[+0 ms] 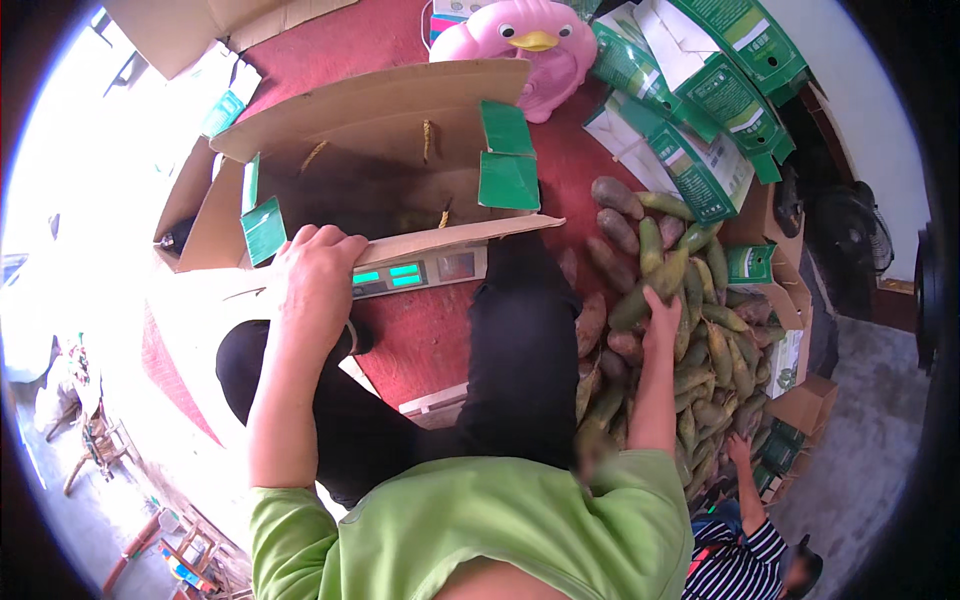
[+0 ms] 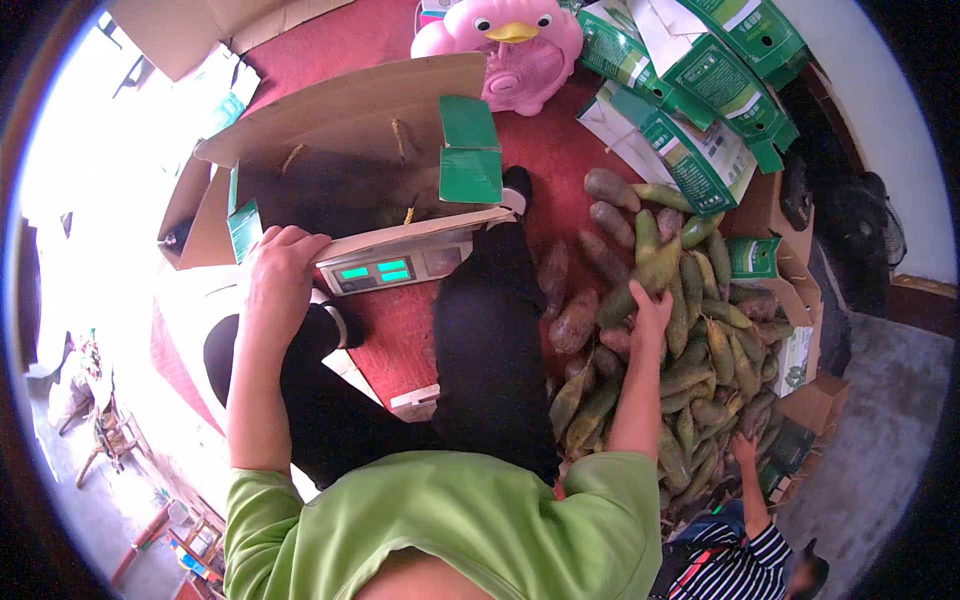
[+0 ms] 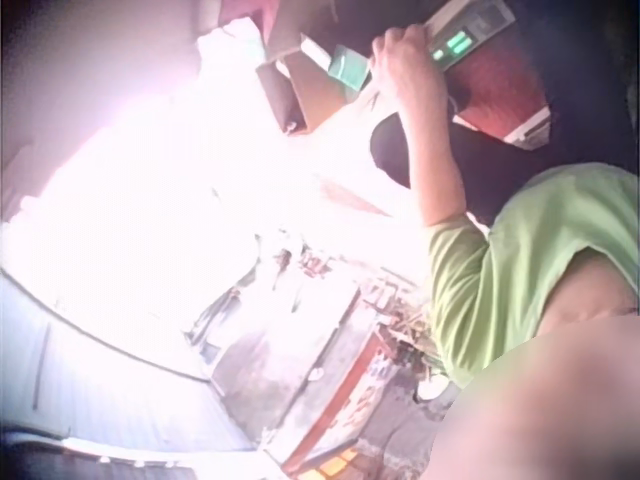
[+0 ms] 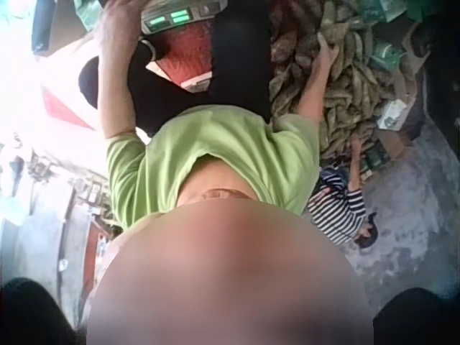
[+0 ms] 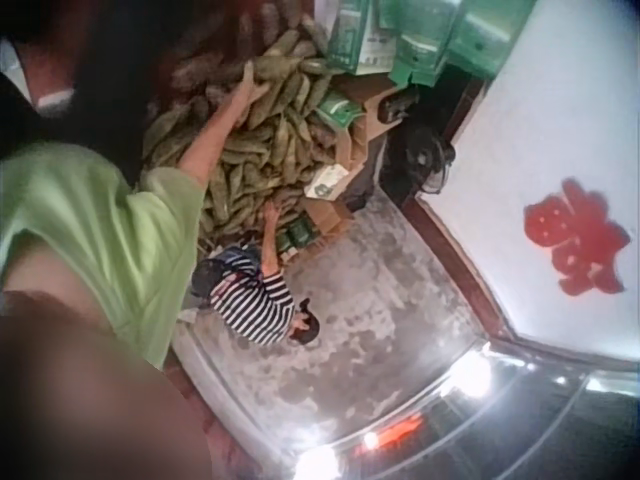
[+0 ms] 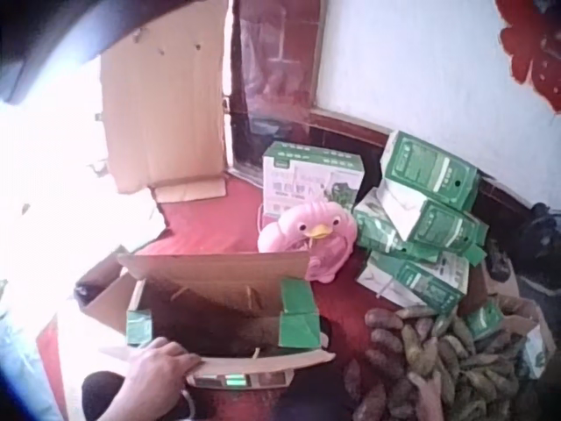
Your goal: Sorting, weighing, and packing vegetables into cardboard boxes.
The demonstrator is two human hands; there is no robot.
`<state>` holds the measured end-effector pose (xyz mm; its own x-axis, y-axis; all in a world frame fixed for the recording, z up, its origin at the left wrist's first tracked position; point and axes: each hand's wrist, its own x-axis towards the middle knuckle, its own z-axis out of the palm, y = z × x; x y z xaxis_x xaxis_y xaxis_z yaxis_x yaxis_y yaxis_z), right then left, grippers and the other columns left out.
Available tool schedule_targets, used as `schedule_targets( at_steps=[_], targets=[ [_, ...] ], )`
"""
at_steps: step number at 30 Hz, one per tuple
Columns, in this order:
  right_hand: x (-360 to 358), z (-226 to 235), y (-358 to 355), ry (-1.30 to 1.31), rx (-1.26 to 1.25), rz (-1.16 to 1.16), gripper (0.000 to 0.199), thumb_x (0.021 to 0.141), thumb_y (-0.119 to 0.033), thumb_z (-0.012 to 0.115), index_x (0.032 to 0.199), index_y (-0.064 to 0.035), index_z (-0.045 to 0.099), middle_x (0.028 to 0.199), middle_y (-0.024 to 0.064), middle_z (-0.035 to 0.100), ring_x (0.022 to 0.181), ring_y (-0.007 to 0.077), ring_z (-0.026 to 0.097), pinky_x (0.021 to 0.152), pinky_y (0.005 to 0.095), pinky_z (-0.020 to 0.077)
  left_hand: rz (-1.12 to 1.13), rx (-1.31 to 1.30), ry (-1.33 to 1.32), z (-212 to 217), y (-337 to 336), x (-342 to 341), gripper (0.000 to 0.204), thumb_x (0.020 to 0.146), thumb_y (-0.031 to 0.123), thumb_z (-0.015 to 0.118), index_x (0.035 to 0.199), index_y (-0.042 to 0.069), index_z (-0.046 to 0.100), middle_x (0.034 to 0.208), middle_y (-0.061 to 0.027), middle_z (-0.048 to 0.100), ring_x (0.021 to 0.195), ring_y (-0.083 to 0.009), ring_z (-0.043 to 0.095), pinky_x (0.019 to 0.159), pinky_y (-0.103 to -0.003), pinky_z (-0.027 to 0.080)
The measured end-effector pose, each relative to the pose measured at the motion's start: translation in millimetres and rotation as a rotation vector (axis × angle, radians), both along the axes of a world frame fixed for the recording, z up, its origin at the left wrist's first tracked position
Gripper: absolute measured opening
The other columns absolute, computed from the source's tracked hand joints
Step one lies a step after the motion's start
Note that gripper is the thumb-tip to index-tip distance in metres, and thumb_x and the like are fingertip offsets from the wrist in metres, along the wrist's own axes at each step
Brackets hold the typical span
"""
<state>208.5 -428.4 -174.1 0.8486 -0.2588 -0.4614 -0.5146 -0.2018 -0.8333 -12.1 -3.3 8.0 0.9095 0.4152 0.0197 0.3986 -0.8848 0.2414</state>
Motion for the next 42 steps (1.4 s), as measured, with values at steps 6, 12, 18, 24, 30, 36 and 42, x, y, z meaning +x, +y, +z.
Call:
schedule_targets(
  at_steps=[6, 12, 18, 24, 30, 36, 42],
  targets=[
    [25.6, 128.1, 124.1, -0.527, 0.133, 0.646, 0.082, 0.068, -0.007, 0.079, 0.134, 0.0012, 0.031, 0.123, 0.0153, 0.05, 0.112, 0.0233, 0.052, 0.095, 0.0359, 0.0427, 0.005, 0.044, 0.052, -2.5, 2.9, 0.4, 0.021, 0.076, 0.009, 0.057, 0.092, 0.014, 0.07, 0.085, -0.0032, 0.062, 0.091, -0.0231, 0.056, 0.082, -0.037, 0.045],
    [11.6, 226.4, 252.1, -0.948, 0.291, 1.103, 0.084, 0.064, -0.008, 0.082, 0.132, -0.0028, 0.032, 0.119, 0.0152, 0.053, 0.106, 0.0226, 0.056, 0.088, 0.0355, 0.0485, -0.011, 0.102, 0.047, -0.5, 5.3, -2.2, 0.021, 0.076, 0.01, 0.057, 0.091, 0.015, 0.07, 0.084, -0.0026, 0.061, 0.09, -0.0224, 0.057, 0.079, -0.036, 0.046],
    [-11.2, 205.2, 345.3, -0.886, 0.1, 1.485, 0.083, 0.061, -0.015, 0.082, 0.13, -0.0089, 0.038, 0.111, 0.0126, 0.058, 0.1, 0.0258, 0.059, 0.087, 0.0348, 0.0464, -0.013, 0.101, 0.047, -3.2, 5.2, 0.3, 0.02, 0.075, 0.01, 0.058, 0.09, 0.015, 0.07, 0.083, -0.0028, 0.061, 0.09, -0.0222, 0.058, 0.078, -0.036, 0.046],
    [-12.9, 165.3, 372.1, -0.704, -0.392, 1.788, 0.081, 0.06, -0.016, 0.08, 0.127, -0.0035, 0.038, 0.105, 0.0218, 0.061, 0.099, 0.0354, 0.06, 0.085, 0.0416, 0.0475, -0.026, 0.118, 0.05, -0.7, 4.3, 0.8, 0.019, 0.076, 0.012, 0.057, 0.089, 0.016, 0.07, 0.082, -0.0029, 0.061, 0.087, -0.0223, 0.059, 0.074, -0.036, 0.048],
    [-5.4, 156.4, 348.5, -0.82, -0.407, 1.673, 0.057, 0.069, -0.02, 0.074, 0.12, -0.007, 0.052, 0.097, 0.0156, 0.065, 0.093, 0.0303, 0.063, 0.08, 0.0393, 0.05, -0.014, 0.123, 0.08, 1.3, 3.8, 5.1, 0.021, 0.08, 0.012, 0.054, 0.092, 0.017, 0.07, 0.086, -0.0037, 0.063, 0.089, -0.0249, 0.06, 0.075, -0.038, 0.05],
    [16.4, 202.3, 244.2, -0.921, 0.158, 1.215, 0.036, 0.08, -0.01, 0.07, 0.112, 0.0006, 0.056, 0.095, 0.0116, 0.065, 0.085, 0.0175, 0.062, 0.075, 0.0295, 0.051, -0.006, 0.091, 0.046, 0.9, 4.3, 3.8, 0.019, 0.086, 0.015, 0.053, 0.094, 0.013, 0.07, 0.089, -0.0057, 0.063, 0.092, -0.0266, 0.059, 0.078, -0.04, 0.047],
    [24.1, 112.4, 52.7, -0.599, -0.245, 0.699, 0.036, 0.078, -0.02, 0.071, 0.108, -0.0008, 0.061, 0.094, 0.0123, 0.067, 0.086, 0.0206, 0.065, 0.079, 0.0324, 0.0509, 0.015, 0.104, 0.089, 6.7, 1.2, 6.2, 0.019, 0.083, 0.01, 0.059, 0.099, 0.013, 0.069, 0.093, -0.0061, 0.064, 0.091, -0.028, 0.06, 0.076, -0.039, 0.048]
  ],
)
